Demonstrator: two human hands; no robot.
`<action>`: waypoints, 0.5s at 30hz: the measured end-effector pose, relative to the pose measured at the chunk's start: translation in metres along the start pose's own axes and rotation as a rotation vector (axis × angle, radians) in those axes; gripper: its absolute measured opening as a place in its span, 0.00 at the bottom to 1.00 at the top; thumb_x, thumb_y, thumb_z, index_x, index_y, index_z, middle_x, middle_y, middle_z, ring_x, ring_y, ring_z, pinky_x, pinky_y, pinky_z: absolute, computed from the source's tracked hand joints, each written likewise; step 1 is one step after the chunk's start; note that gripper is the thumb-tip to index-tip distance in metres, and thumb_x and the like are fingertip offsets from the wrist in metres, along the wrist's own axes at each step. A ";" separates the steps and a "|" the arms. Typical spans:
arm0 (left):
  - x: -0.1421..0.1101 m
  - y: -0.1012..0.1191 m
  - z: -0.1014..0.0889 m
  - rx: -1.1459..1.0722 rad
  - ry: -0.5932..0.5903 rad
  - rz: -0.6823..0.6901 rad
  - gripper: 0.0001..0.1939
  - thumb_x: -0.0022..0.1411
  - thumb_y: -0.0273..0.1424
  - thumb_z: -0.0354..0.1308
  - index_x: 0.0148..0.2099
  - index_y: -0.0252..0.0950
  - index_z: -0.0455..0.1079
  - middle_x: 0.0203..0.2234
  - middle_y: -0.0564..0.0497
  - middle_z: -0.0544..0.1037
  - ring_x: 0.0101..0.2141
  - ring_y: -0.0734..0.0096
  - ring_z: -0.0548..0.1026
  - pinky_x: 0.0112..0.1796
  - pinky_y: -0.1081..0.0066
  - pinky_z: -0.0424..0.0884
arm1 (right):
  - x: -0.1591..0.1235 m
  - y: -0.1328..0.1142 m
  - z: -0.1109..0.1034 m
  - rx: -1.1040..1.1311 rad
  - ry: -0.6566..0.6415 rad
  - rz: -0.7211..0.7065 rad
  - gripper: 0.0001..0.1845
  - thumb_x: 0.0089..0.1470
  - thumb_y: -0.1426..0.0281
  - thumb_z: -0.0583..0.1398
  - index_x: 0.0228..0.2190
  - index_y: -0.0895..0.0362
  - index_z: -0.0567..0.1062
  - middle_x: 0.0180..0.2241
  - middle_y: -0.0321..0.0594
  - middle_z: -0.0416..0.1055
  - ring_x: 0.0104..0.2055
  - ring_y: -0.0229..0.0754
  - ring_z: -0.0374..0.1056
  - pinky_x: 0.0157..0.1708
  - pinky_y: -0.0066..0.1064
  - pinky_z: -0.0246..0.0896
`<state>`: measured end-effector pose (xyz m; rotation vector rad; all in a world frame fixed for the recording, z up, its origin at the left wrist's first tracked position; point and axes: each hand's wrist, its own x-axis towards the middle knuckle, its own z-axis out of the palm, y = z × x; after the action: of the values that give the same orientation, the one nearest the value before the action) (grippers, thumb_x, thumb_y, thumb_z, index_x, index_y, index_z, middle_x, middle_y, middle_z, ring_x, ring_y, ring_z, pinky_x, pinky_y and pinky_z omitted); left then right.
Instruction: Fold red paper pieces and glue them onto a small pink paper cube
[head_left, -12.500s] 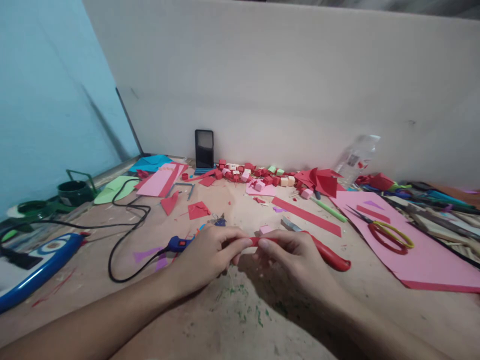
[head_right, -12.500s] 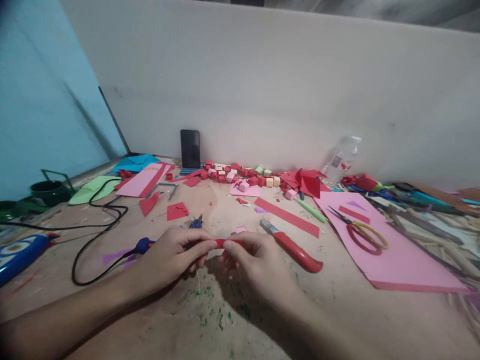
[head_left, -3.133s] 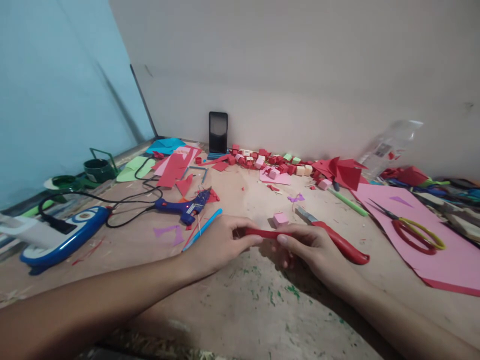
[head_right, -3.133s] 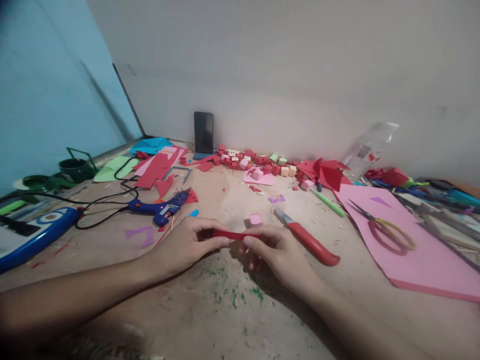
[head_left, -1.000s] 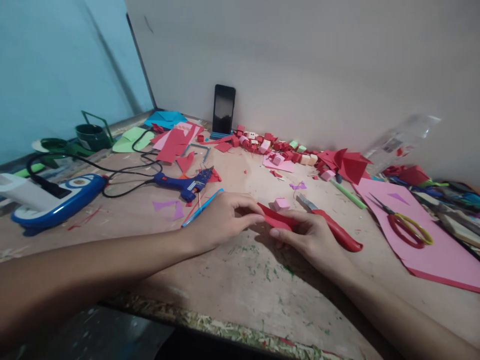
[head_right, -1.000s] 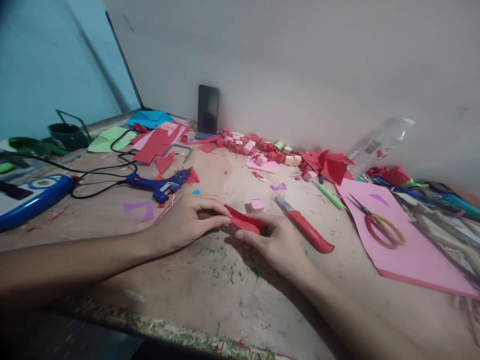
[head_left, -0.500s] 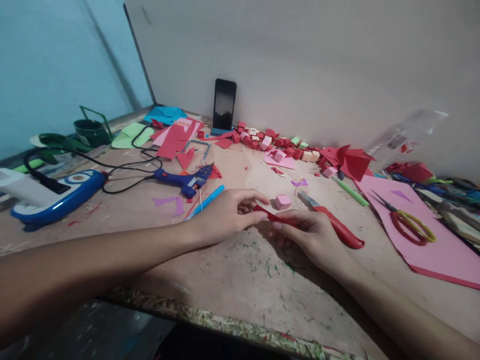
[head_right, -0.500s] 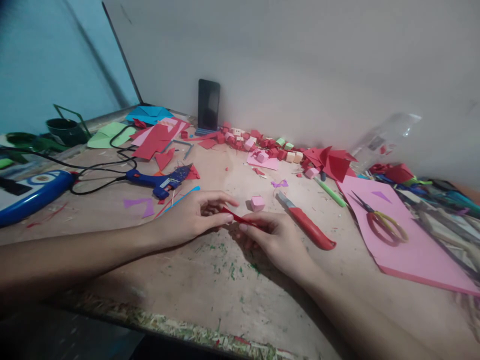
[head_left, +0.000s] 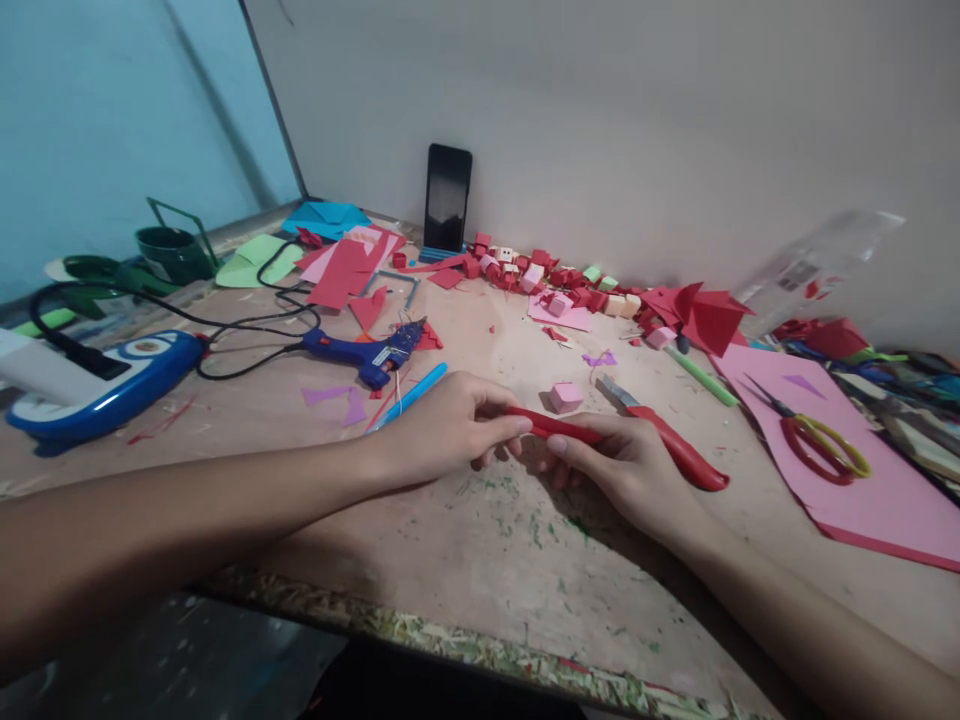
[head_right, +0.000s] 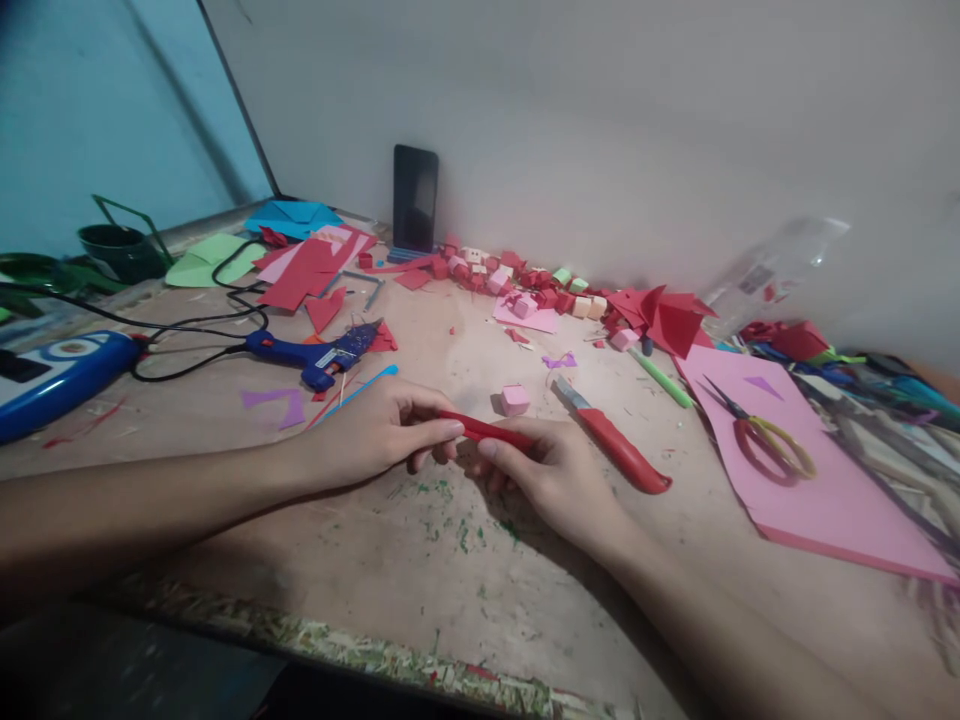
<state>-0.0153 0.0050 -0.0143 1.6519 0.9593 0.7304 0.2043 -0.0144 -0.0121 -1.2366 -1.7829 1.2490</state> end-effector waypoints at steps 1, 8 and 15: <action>0.000 0.000 0.000 -0.004 0.005 -0.003 0.12 0.66 0.30 0.60 0.32 0.31 0.78 0.24 0.50 0.80 0.21 0.77 0.72 0.23 0.78 0.67 | 0.000 0.000 0.000 0.000 0.014 0.006 0.13 0.59 0.59 0.67 0.33 0.56 0.87 0.25 0.40 0.79 0.23 0.39 0.71 0.24 0.31 0.67; 0.000 0.002 -0.001 -0.055 -0.004 -0.005 0.11 0.65 0.27 0.59 0.30 0.31 0.77 0.23 0.51 0.79 0.20 0.78 0.71 0.23 0.78 0.67 | 0.000 0.000 0.000 0.024 0.000 -0.004 0.15 0.59 0.57 0.68 0.31 0.56 0.87 0.27 0.43 0.81 0.23 0.39 0.72 0.25 0.32 0.69; 0.001 -0.002 0.000 -0.075 -0.019 0.017 0.09 0.66 0.27 0.59 0.33 0.31 0.79 0.25 0.50 0.80 0.21 0.79 0.71 0.23 0.78 0.67 | 0.001 0.000 -0.001 0.020 -0.015 -0.005 0.15 0.60 0.58 0.67 0.31 0.55 0.86 0.27 0.42 0.82 0.24 0.40 0.73 0.26 0.31 0.69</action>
<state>-0.0159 0.0060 -0.0159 1.6009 0.8952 0.7522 0.2052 -0.0132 -0.0113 -1.2138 -1.7785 1.2733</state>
